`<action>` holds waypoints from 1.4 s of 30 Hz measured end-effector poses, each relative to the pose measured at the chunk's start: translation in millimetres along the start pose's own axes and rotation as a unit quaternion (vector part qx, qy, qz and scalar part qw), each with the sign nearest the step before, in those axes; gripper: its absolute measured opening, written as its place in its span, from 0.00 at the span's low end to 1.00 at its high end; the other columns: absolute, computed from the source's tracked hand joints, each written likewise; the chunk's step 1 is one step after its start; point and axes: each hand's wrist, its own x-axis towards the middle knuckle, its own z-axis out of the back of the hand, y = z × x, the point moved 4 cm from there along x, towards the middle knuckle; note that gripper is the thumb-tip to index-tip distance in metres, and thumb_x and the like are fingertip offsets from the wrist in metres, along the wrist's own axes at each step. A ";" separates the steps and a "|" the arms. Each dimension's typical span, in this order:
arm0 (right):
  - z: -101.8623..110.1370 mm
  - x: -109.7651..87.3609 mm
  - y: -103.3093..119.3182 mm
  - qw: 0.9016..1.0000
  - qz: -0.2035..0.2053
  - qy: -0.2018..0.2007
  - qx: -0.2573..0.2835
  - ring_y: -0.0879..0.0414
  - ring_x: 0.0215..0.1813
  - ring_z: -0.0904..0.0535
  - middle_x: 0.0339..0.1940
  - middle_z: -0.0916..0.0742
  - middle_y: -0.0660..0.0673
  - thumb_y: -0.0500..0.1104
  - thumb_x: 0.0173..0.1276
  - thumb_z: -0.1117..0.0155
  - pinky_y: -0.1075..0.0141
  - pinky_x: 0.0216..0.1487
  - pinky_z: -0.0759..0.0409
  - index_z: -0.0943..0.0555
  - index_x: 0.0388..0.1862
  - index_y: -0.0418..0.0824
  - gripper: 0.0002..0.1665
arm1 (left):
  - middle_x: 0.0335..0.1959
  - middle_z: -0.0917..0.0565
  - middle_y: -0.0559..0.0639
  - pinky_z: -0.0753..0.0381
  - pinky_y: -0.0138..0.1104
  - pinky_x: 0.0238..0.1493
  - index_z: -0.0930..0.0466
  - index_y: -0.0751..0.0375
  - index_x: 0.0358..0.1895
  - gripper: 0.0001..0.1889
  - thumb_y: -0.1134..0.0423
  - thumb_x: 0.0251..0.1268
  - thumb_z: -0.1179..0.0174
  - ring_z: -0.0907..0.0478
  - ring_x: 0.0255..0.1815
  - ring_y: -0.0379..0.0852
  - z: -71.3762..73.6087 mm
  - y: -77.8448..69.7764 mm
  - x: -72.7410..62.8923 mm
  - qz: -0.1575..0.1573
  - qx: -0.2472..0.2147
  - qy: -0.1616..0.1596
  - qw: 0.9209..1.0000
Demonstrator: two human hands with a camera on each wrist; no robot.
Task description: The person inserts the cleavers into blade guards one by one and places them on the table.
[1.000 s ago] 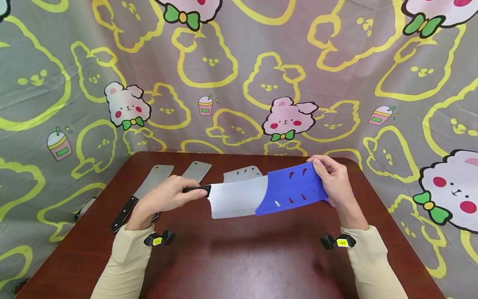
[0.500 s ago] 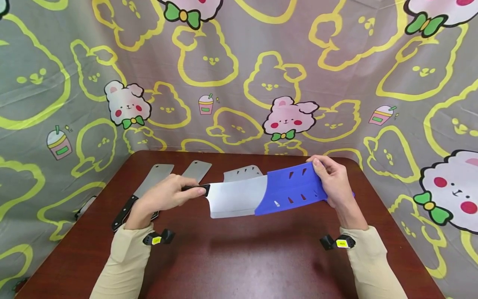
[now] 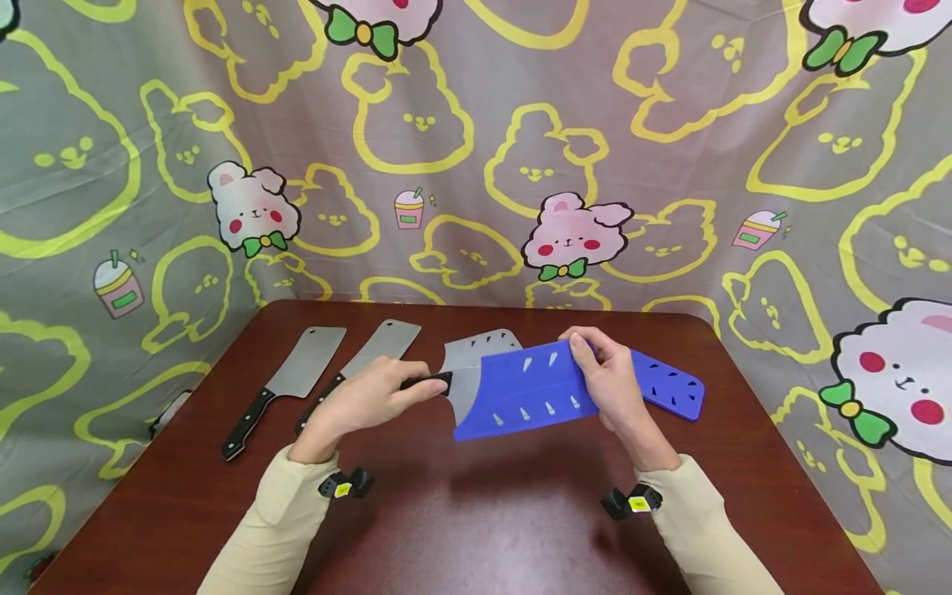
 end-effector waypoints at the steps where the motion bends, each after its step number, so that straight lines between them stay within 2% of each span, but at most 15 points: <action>1: -1.4 -0.1 -1.2 1.000 -0.002 -0.003 -0.001 0.57 0.24 0.14 0.28 0.16 0.53 0.50 0.76 0.46 0.58 0.23 0.17 0.22 0.51 0.36 0.19 | 0.14 0.42 0.39 0.46 0.29 0.23 0.34 0.51 0.20 0.23 0.44 0.71 0.45 0.48 0.16 0.34 -0.5 1.0 0.0 0.004 0.000 -0.001 1.000; 7: -8.8 -0.7 -6.8 1.000 -0.013 -0.017 -0.004 0.59 0.24 0.15 0.27 0.16 0.54 0.51 0.76 0.46 0.59 0.23 0.17 0.19 0.46 0.43 0.14 | 0.14 0.41 0.40 0.46 0.28 0.23 0.36 0.51 0.19 0.24 0.43 0.71 0.45 0.48 0.16 0.34 -4.6 5.0 0.7 0.009 -0.004 0.000 1.000; 11: -10.0 -1.1 -7.2 1.000 -0.014 -0.014 0.000 0.59 0.24 0.15 0.28 0.16 0.53 0.51 0.76 0.46 0.59 0.23 0.17 0.19 0.46 0.44 0.14 | 0.15 0.41 0.41 0.47 0.28 0.23 0.36 0.51 0.20 0.23 0.43 0.71 0.46 0.48 0.16 0.34 -5.3 4.4 1.6 0.009 0.002 0.000 1.000; 14: -8.9 -2.6 -8.8 1.000 -0.021 0.003 -0.012 0.58 0.26 0.15 0.31 0.17 0.53 0.51 0.75 0.45 0.58 0.24 0.16 0.21 0.48 0.43 0.14 | 0.14 0.41 0.40 0.46 0.29 0.23 0.35 0.51 0.20 0.23 0.43 0.71 0.46 0.47 0.16 0.34 -6.0 3.3 0.9 0.011 0.006 0.001 1.000; 17: -6.7 -5.2 -13.7 0.997 -0.046 0.043 -0.037 0.56 0.30 0.14 0.37 0.18 0.50 0.52 0.75 0.44 0.56 0.28 0.15 0.23 0.53 0.42 0.17 | 0.14 0.40 0.39 0.43 0.29 0.23 0.32 0.51 0.21 0.23 0.41 0.71 0.47 0.45 0.15 0.34 -12.4 6.4 -0.2 0.018 0.004 0.019 1.000; 23: 3.0 -8.6 -31.5 0.980 -0.109 0.133 -0.100 0.46 0.39 0.14 0.49 0.21 0.37 0.54 0.74 0.43 0.51 0.36 0.14 0.27 0.57 0.45 0.19 | 0.14 0.32 0.40 0.36 0.29 0.23 0.26 0.50 0.29 0.18 0.41 0.70 0.46 0.37 0.15 0.32 -34.2 17.8 -4.4 0.024 -0.016 0.087 0.996; 27: 10.5 -11.2 -41.8 0.965 -0.110 0.176 -0.158 0.43 0.47 0.19 0.53 0.21 0.36 0.54 0.73 0.42 0.56 0.42 0.16 0.25 0.55 0.46 0.18 | 0.16 0.21 0.47 0.29 0.29 0.24 0.26 0.50 0.32 0.16 0.43 0.69 0.43 0.26 0.15 0.36 -48.5 23.4 -8.0 0.036 -0.042 0.136 0.989; 31: 20.1 -12.3 -50.8 0.953 -0.097 0.205 -0.201 0.42 0.53 0.24 0.52 0.21 0.39 0.52 0.73 0.41 0.59 0.45 0.19 0.23 0.52 0.47 0.15 | 0.20 0.17 0.49 0.24 0.30 0.26 0.26 0.49 0.35 0.12 0.46 0.69 0.42 0.20 0.16 0.40 -62.6 24.5 -7.3 0.045 -0.060 0.174 0.982; 35: 28.6 -12.1 -56.8 0.944 -0.094 0.228 -0.220 0.42 0.55 0.27 0.50 0.21 0.41 0.51 0.73 0.41 0.61 0.45 0.20 0.22 0.50 0.47 0.13 | 0.22 0.17 0.46 0.23 0.29 0.26 0.25 0.48 0.36 0.10 0.48 0.69 0.40 0.18 0.17 0.41 -72.8 22.5 -5.0 0.044 -0.058 0.185 0.980; 42: 42.4 -12.6 -73.3 0.930 -0.102 0.265 -0.232 0.40 0.61 0.31 0.54 0.21 0.41 0.51 0.73 0.41 0.57 0.50 0.23 0.22 0.46 0.47 0.11 | 0.26 0.15 0.53 0.21 0.31 0.20 0.21 0.50 0.43 0.09 0.51 0.68 0.38 0.16 0.20 0.45 -88.5 19.7 3.3 0.050 -0.061 0.191 0.978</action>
